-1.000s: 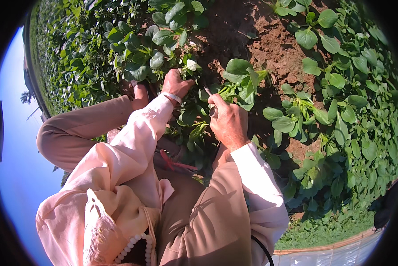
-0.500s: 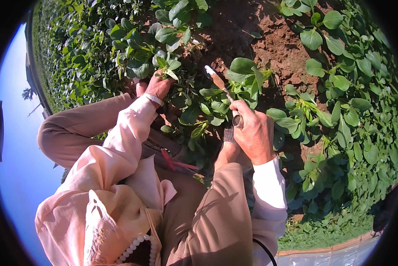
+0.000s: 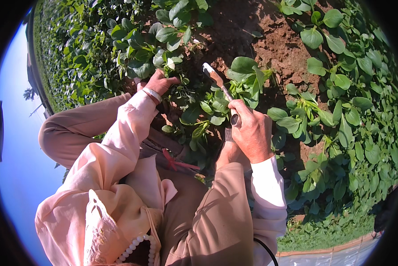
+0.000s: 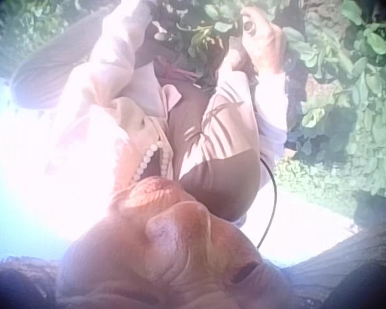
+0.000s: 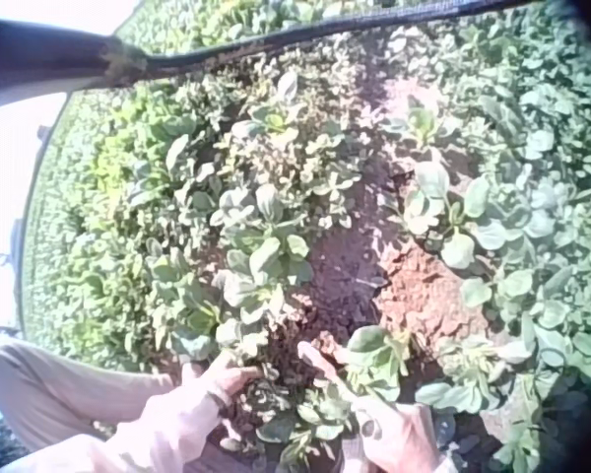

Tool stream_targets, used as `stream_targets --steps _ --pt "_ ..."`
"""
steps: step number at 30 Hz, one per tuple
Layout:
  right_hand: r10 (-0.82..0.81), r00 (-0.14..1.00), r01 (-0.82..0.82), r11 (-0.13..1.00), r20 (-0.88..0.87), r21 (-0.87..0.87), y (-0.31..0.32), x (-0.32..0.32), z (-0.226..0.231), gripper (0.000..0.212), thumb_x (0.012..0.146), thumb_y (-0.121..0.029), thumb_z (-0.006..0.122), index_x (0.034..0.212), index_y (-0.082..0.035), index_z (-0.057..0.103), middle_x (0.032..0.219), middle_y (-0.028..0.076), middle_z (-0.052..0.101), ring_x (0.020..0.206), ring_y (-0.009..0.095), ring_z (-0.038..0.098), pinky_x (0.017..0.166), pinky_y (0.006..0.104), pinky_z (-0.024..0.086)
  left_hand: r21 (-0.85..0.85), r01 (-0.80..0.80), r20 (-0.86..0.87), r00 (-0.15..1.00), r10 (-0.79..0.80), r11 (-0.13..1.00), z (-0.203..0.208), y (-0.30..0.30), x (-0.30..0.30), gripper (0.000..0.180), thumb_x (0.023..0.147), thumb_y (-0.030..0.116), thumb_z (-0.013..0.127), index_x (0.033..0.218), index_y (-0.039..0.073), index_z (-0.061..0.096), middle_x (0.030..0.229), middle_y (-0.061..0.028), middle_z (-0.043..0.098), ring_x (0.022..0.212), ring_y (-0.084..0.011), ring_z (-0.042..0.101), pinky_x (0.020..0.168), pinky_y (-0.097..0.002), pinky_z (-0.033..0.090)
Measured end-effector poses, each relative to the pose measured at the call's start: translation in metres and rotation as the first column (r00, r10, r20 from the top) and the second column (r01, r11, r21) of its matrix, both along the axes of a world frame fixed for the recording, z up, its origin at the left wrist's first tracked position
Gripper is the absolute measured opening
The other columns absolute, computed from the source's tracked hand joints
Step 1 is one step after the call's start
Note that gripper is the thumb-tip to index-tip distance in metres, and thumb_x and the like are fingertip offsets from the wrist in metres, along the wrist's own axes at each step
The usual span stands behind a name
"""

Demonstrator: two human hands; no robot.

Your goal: The person clears weeds from around green plants in a field using a small hand tool and places the pulled weeds into a yellow bucket.

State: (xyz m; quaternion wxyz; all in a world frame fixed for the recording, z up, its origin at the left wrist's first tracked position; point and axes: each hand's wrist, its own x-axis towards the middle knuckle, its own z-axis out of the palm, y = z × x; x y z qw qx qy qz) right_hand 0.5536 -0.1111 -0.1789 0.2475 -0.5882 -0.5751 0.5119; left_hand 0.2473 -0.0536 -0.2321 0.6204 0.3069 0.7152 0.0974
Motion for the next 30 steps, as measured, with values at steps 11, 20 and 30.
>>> stream_targets --steps 11,20,30 --pt "0.096 0.995 -0.097 0.995 0.029 0.033 -0.002 -0.022 -0.014 0.031 0.073 0.002 0.063 0.1 -0.012 0.062 0.074 0.011 0.066 0.065 0.033 0.066 0.056 0.0417 0.05 -0.127 -0.335 -0.073 0.942 0.328 0.934 -0.012 -0.017 -0.019 0.043 0.082 0.01 0.07 0.123 0.008 0.057 0.113 -0.0055 0.066 0.1 -0.0212 0.063 0.088 -0.0345 0.051" --pt "-0.032 0.99 0.015 0.993 -0.14 -0.118 0.011 -0.053 -0.025 0.024 0.076 0.002 0.062 0.096 -0.011 0.06 0.065 0.015 0.062 0.063 0.035 0.065 0.054 0.0399 0.046 -0.161 -0.325 -0.277 0.921 0.273 0.932 -0.016 -0.017 -0.027 0.051 0.076 0.012 0.075 0.123 0.011 0.055 0.112 -0.004 0.062 0.098 -0.0207 0.061 0.085 -0.0357 0.051" --pt "0.12 0.991 -0.12 0.993 0.058 -0.006 -0.004 -0.053 -0.013 0.018 0.083 -0.001 0.063 0.098 -0.01 0.062 0.071 0.013 0.065 0.062 0.034 0.064 0.054 0.0388 0.047 -0.14 -0.435 -0.149 0.898 0.415 0.89 -0.023 -0.026 -0.032 0.047 0.08 0.012 0.072 0.123 0.012 0.055 0.107 -0.0055 0.064 0.091 -0.0223 0.066 0.073 -0.0377 0.058"
